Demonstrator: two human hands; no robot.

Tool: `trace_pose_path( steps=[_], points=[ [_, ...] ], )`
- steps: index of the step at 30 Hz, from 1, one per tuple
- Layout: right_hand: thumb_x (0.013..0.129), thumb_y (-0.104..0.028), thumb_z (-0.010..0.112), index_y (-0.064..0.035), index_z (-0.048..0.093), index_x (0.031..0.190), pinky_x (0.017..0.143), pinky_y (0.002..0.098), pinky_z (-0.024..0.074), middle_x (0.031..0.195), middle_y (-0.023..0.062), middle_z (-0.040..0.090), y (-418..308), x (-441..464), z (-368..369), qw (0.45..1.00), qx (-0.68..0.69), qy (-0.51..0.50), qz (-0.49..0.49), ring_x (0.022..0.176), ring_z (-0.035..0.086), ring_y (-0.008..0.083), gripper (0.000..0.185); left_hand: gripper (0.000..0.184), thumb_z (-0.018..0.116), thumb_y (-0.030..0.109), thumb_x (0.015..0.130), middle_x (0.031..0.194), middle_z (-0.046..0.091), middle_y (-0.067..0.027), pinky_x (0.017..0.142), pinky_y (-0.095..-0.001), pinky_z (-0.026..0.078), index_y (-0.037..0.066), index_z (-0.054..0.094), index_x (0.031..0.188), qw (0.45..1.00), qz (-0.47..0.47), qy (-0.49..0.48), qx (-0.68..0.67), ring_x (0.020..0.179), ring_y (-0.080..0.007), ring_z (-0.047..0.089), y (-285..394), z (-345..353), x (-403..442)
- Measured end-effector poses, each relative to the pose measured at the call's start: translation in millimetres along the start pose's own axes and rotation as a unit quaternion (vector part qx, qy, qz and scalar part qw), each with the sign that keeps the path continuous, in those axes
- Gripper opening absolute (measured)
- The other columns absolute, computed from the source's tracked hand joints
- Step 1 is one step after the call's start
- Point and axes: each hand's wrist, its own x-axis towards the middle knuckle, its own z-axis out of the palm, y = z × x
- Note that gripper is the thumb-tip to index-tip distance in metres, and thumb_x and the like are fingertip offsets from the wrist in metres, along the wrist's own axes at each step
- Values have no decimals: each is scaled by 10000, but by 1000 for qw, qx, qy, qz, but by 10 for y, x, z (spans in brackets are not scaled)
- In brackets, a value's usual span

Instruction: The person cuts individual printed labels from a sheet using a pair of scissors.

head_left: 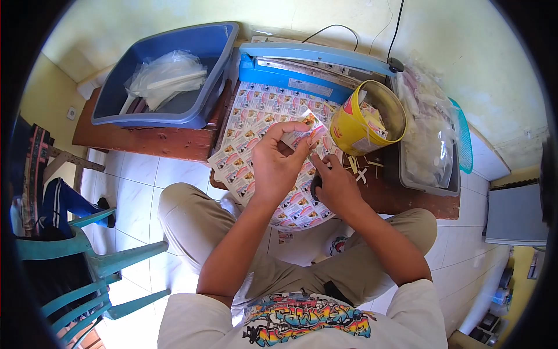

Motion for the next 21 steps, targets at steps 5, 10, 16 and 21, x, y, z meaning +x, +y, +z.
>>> trace_pose_path(
  steps=[5, 10, 16, 21],
  points=[
    [844, -62, 665, -32, 510, 1492, 887, 503, 586, 1268, 242, 573, -49, 8, -34, 1000, -11, 7, -21, 1052, 696, 437, 668, 210, 783, 20, 905, 789, 724, -5, 527, -205, 419, 40, 749, 1111, 1000, 7, -1, 13, 583, -2, 501, 30, 11, 5],
    [826, -105, 726, -44, 492, 1506, 891, 491, 589, 1278, 231, 574, -68, 32, -12, 999, -29, -10, -9, 1057, 694, 425, 722, 190, 756, -7, 914, 729, 680, 24, 523, -197, 391, 27, 750, 1100, 1000, 2, 0, -22, 589, 7, 495, 108, 34, 7],
    [832, -174, 800, -70, 516, 1476, 888, 489, 593, 1224, 199, 604, -137, -9, -145, 999, -42, -22, -7, 1037, 698, 412, 712, 183, 739, -23, 923, 800, 684, 32, 563, -188, 384, 4, 752, 1103, 1000, 9, -13, -18, 657, 14, 492, 71, -1, 15],
    [869, -139, 778, -30, 660, 1308, 853, 442, 604, 1056, 205, 691, -22, 41, -259, 996, 46, 53, -54, 931, 723, 378, 467, 181, 710, -33, 940, 920, 724, -4, 614, -192, 441, -11, 749, 1115, 999, -2, -26, -34, 725, 0, 559, 109, -49, -9]
  ],
)
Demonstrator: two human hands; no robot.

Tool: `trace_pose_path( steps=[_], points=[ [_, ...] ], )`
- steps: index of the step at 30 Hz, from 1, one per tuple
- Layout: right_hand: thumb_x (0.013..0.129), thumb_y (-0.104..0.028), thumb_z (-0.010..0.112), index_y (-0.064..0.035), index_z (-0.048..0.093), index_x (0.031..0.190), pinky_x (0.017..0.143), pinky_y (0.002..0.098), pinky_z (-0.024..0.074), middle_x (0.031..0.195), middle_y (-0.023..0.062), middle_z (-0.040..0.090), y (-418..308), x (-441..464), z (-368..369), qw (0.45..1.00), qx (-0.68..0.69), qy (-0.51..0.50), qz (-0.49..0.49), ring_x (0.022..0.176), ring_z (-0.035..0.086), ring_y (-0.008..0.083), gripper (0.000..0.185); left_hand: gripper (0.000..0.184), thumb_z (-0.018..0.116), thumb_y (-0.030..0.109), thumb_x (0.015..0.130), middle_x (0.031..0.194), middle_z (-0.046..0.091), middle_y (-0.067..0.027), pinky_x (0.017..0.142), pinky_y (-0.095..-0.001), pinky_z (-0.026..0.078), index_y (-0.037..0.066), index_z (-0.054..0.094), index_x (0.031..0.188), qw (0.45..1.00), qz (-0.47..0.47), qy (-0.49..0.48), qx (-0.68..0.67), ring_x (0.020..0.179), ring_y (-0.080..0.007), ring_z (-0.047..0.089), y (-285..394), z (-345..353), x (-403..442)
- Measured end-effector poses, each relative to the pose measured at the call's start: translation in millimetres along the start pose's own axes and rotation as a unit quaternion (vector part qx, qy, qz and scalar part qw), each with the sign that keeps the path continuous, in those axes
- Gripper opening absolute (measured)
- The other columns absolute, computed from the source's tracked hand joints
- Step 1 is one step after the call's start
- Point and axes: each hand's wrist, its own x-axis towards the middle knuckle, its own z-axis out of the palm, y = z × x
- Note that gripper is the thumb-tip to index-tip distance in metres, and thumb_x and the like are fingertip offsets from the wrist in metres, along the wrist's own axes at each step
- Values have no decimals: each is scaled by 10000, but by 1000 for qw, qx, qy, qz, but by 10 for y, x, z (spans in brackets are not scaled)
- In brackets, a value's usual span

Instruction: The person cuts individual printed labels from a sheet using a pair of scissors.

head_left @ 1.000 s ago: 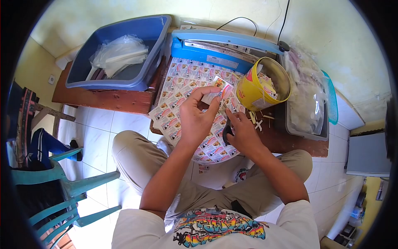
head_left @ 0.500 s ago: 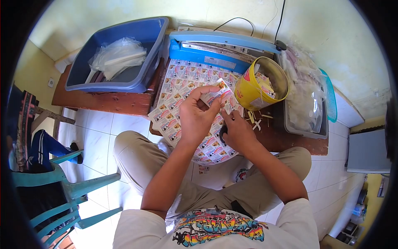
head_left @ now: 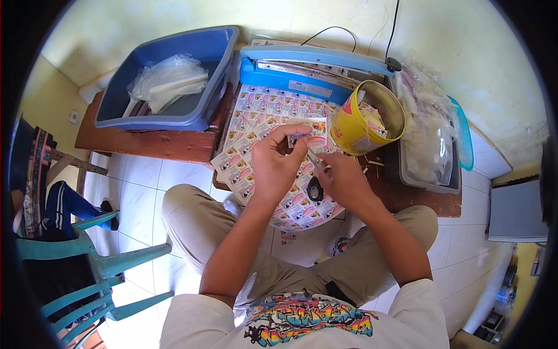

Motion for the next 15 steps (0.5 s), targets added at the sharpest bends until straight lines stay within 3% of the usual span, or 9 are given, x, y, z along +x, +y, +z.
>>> trace_pose_path(
  steps=[2, 3, 5, 11, 15],
  points=[
    [923, -133, 763, 4, 708, 1198, 785, 353, 609, 993, 175, 741, -118, 19, -229, 979, 190, 72, -1, 836, 742, 267, 311, 178, 700, -34, 947, 953, 734, -16, 629, -194, 461, -16, 748, 1117, 1000, -4, -1, -12, 742, -8, 581, 27, -13, -6],
    [923, -133, 763, 4, 708, 1198, 785, 353, 609, 993, 175, 741, -164, 16, -288, 979, 190, 71, -2, 836, 742, 267, 311, 173, 694, -35, 951, 969, 741, -23, 641, -196, 475, -19, 747, 1115, 1000, -5, -3, -4, 753, -15, 597, 27, -23, -8],
    [987, -148, 730, 18, 691, 1215, 740, 278, 598, 1027, 128, 758, -227, 8, -351, 913, 391, 81, 83, 811, 733, 162, 284, 168, 689, -35, 954, 986, 747, -31, 653, -198, 488, -23, 746, 1113, 1000, -8, -7, 3, 763, -22, 612, 20, -12, -10],
    [989, -67, 715, 37, 700, 1136, 726, 258, 609, 960, 95, 770, -185, 57, -334, 846, 511, 139, 70, 825, 748, 125, 180, 162, 700, -26, 954, 992, 752, -41, 653, -199, 491, -23, 746, 1109, 1000, -12, -21, -6, 768, -22, 613, -34, 45, -18],
    [978, -34, 721, 45, 692, 1129, 736, 252, 611, 959, 99, 768, -145, 85, -337, 847, 506, 143, 73, 834, 751, 127, 173, 147, 747, 7, 939, 987, 758, -42, 650, -203, 498, -8, 760, 1085, 999, 17, -24, 15, 758, -25, 616, -83, 79, -9]
  ],
)
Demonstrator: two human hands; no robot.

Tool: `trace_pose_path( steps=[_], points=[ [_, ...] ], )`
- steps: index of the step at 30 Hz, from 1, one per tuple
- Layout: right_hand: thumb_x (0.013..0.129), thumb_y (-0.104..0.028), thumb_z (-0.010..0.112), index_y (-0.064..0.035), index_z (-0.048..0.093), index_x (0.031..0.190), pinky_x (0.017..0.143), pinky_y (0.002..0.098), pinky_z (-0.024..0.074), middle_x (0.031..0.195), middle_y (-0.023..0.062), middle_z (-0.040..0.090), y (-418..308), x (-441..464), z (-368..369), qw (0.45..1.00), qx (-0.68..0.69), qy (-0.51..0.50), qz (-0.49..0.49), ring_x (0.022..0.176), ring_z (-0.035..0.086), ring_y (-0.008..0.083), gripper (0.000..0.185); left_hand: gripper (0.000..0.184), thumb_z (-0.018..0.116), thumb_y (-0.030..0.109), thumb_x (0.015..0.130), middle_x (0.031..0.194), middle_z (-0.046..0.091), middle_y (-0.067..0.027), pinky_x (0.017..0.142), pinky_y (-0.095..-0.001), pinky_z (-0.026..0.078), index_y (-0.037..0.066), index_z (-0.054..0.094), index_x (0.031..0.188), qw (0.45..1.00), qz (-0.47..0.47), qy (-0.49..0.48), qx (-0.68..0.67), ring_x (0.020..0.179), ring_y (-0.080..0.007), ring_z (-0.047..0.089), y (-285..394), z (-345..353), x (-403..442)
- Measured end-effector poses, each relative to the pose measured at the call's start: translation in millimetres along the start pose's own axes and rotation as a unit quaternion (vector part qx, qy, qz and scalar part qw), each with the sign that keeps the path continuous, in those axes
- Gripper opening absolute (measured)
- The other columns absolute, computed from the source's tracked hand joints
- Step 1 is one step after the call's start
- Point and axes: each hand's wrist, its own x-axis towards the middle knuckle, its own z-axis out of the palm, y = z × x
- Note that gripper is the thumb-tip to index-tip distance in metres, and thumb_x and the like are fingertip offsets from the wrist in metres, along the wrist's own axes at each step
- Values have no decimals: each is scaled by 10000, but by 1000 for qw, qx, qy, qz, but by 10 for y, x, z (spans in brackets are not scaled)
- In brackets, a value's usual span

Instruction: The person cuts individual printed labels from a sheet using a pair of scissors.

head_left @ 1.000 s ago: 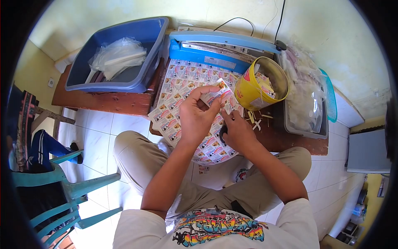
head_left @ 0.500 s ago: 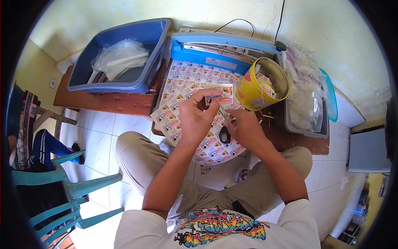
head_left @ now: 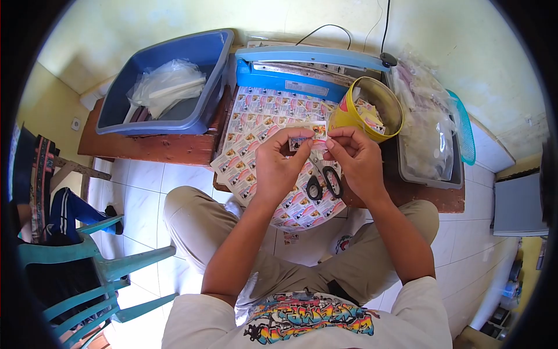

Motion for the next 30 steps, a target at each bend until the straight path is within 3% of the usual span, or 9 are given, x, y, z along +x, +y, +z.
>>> trace_pose_path(
  steps=[12, 15, 17, 18, 20, 23, 25, 30],
  points=[
    [977, -40, 720, 49, 674, 1165, 738, 262, 604, 962, 115, 762, -16, -77, -6, 999, -30, 15, -34, 849, 754, 130, 213, 148, 802, 49, 915, 958, 755, -22, 591, -203, 453, 6, 777, 1055, 1000, -20, -6, -3, 690, -13, 548, -107, 27, -21],
    [962, -59, 728, 47, 654, 1211, 739, 278, 603, 961, 141, 764, -11, -88, -44, 999, -26, 17, -12, 808, 767, 176, 281, 146, 806, 56, 914, 938, 750, -8, 573, -200, 432, 5, 779, 1048, 1000, -24, 1, -14, 675, -5, 528, -105, 17, -24],
    [925, -98, 751, 47, 638, 1244, 786, 359, 613, 1019, 194, 739, -52, -105, -87, 965, -260, -27, -9, 862, 769, 286, 368, 146, 808, 58, 914, 927, 747, 0, 563, -198, 416, 4, 779, 1046, 1000, -26, 4, -11, 666, -1, 514, -103, -6, -18],
    [925, -98, 751, 47, 638, 1244, 786, 359, 613, 1019, 194, 739, 17, -121, -130, 965, -260, -27, -9, 862, 769, 286, 368, 149, 807, 59, 916, 922, 745, 4, 558, -197, 403, 5, 778, 1051, 1000, -27, 2, -3, 659, 2, 501, -114, -24, -14],
    [891, -155, 769, 28, 619, 1314, 849, 458, 605, 1152, 242, 678, 294, -165, -208, 899, -419, -101, -85, 969, 730, 399, 484, 152, 806, 60, 917, 916, 744, 8, 553, -196, 390, 5, 778, 1056, 1000, -27, 0, 6, 652, 5, 489, -116, -23, -6],
    [888, -203, 772, 4, 541, 1435, 878, 517, 588, 1256, 247, 620, 558, -265, -155, 855, -502, -113, -64, 1057, 691, 440, 629, 152, 804, 58, 918, 910, 741, 12, 545, -195, 368, 9, 780, 1060, 999, -32, 3, -6, 640, 8, 468, -58, -14, -8],
    [878, -219, 780, -3, 489, 1485, 866, 516, 590, 1274, 245, 612, 570, -282, -93, 845, -516, -131, -45, 1039, 698, 443, 708, 187, 762, -23, 939, 1082, 741, -104, 847, -264, 620, -55, 730, 1121, 996, -64, -28, 51, 917, -118, 713, 10, -38, 5],
    [840, -249, 803, -16, 399, 1567, 833, 511, 599, 1262, 234, 621, 430, -266, 53, 797, -578, -176, -11, 971, 719, 445, 864, 186, 767, -15, 938, 1077, 741, -101, 843, -257, 615, -55, 734, 1117, 998, -53, -23, 21, 907, -113, 707, 0, -13, 18]
  ],
)
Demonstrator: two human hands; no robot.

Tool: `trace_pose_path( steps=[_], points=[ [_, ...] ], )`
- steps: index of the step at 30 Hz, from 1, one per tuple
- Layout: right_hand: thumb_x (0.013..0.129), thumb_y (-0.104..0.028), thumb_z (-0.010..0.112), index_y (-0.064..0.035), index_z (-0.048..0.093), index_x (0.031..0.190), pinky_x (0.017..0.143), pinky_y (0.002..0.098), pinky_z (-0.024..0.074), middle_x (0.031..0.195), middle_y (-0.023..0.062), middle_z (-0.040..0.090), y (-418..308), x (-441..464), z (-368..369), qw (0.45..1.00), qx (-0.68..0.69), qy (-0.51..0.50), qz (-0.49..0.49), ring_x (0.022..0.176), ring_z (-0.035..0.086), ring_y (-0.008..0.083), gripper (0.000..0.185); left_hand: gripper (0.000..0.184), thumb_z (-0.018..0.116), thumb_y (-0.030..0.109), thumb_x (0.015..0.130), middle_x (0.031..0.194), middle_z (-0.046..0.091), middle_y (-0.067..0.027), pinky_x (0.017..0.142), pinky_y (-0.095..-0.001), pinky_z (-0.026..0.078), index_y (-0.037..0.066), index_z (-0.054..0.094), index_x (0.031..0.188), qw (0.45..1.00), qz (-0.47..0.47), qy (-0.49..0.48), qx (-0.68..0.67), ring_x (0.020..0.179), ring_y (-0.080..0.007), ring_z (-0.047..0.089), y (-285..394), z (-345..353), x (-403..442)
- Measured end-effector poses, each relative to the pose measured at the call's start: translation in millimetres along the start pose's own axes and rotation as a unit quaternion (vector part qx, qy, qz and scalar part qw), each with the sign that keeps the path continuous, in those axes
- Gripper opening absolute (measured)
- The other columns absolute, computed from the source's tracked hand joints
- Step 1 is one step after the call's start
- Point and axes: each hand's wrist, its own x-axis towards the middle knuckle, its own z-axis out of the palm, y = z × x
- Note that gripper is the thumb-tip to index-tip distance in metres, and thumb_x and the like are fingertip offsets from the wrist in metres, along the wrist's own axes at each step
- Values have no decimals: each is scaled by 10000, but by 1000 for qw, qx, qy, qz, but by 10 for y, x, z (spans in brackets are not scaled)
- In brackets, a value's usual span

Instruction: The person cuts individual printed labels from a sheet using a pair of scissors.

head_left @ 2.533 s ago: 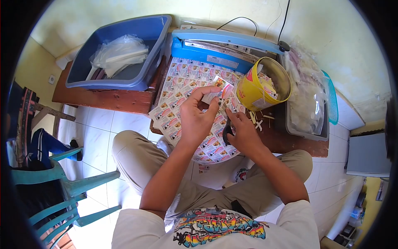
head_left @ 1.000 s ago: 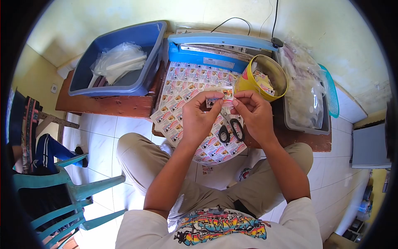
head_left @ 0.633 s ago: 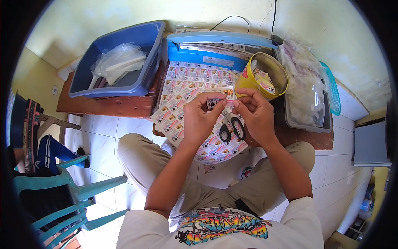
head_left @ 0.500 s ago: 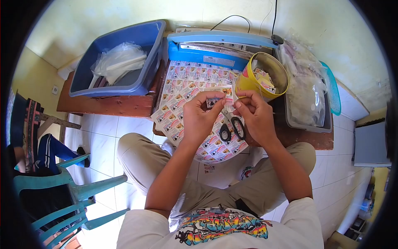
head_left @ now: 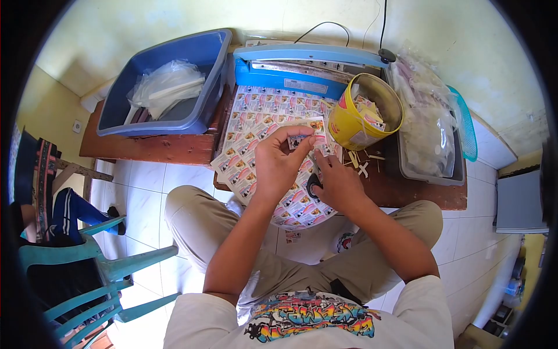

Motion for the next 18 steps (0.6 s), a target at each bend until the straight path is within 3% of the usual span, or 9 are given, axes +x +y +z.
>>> trace_pose_path(
  steps=[2, 4, 12, 14, 16, 18],
  points=[
    [816, -256, 821, -10, 406, 1541, 847, 521, 594, 1235, 226, 632, -6, 4, 26, 1000, -8, -4, 14, 981, 713, 433, 871, 186, 768, -12, 938, 1073, 741, -100, 844, -256, 614, -56, 735, 1116, 1000, 3, 1, 6, 907, -113, 706, -15, 17, -1],
    [815, -229, 801, 14, 416, 1539, 832, 514, 598, 1218, 229, 642, 15, 24, 49, 1000, -15, 5, 8, 950, 723, 429, 855, 152, 800, 38, 916, 904, 734, 16, 537, -198, 373, 2, 780, 1062, 999, 28, 24, -20, 637, 7, 466, -59, 40, 9],
    [766, -163, 789, 68, 494, 1464, 863, 491, 594, 1204, 245, 646, 197, 72, 44, 997, 45, 56, -25, 981, 713, 432, 792, 156, 813, 53, 905, 919, 739, 19, 527, -193, 340, 12, 786, 1053, 999, 33, 31, -8, 619, 9, 431, -108, 25, 29],
    [750, -174, 805, 81, 524, 1424, 901, 486, 586, 1207, 244, 638, 265, 78, 69, 980, 101, 151, -81, 978, 696, 434, 773, 159, 816, 57, 903, 922, 742, 18, 525, -193, 333, 13, 787, 1053, 998, 42, 37, -13, 614, 9, 423, -115, 3, 30],
    [736, -166, 814, 68, 529, 1435, 876, 462, 597, 1202, 232, 635, 283, 50, -17, 976, 143, 145, -83, 928, 702, 396, 791, 197, 786, -1, 926, 984, 759, -88, 736, -229, 584, -46, 730, 1109, 999, 24, 24, 30, 828, -108, 728, -52, -19, 23],
    [722, -158, 823, 54, 534, 1447, 851, 438, 609, 1197, 220, 632, 240, -9, -167, 969, 185, 138, -86, 877, 707, 358, 809, 203, 792, -5, 920, 981, 758, -87, 734, -227, 586, -44, 729, 1109, 999, 19, 26, 25, 844, -108, 732, 22, -25, 18]
  ],
)
